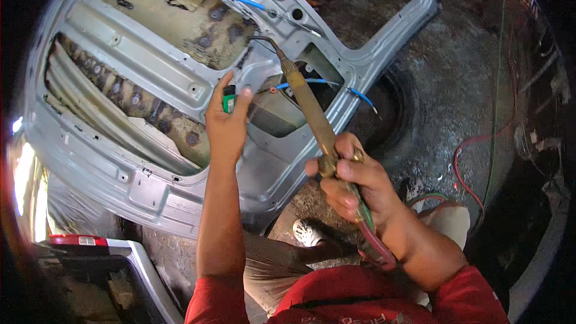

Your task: Welding internal components of a car door using a gas torch.

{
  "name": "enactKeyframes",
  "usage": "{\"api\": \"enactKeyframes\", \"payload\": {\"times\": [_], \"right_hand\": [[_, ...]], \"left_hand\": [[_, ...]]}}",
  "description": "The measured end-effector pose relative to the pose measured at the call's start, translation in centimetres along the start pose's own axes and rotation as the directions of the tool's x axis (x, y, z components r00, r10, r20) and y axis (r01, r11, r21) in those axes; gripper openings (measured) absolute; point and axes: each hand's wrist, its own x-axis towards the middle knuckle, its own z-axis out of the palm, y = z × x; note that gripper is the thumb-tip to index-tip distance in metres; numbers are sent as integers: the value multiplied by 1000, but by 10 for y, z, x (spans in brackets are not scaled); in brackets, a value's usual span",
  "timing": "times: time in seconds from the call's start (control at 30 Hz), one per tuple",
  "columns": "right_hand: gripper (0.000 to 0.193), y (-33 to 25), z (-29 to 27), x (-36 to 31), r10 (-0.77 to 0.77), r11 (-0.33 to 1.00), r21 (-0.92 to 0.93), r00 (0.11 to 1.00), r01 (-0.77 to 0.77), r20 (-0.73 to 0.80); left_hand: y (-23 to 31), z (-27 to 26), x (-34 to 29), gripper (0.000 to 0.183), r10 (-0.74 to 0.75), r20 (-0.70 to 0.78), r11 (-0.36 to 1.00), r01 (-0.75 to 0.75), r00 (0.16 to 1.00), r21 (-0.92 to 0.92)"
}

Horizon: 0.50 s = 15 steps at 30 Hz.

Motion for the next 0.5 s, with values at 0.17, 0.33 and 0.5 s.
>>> {"api": "enactKeyframes", "payload": {"times": [0.17, 0.33, 0.5], "right_hand": [[21, 5, 17, -19, 67, 998, 2, 992, -68, 105], [21, 9, 29, -31, 138, 975, 133, 956, -177, 259], [23, 4, 33, -39, 171, 980, 56, 947, -193, 271]], "left_hand": [[38, -34, 41, 48, -426, 127, 594, 383, 896, -707], [47, -58, 76, 54, -433, 168, 467, 381, 885, -798], [61, -58, 93, 54, -481, 115, 508, 383, 869, -772]]}}
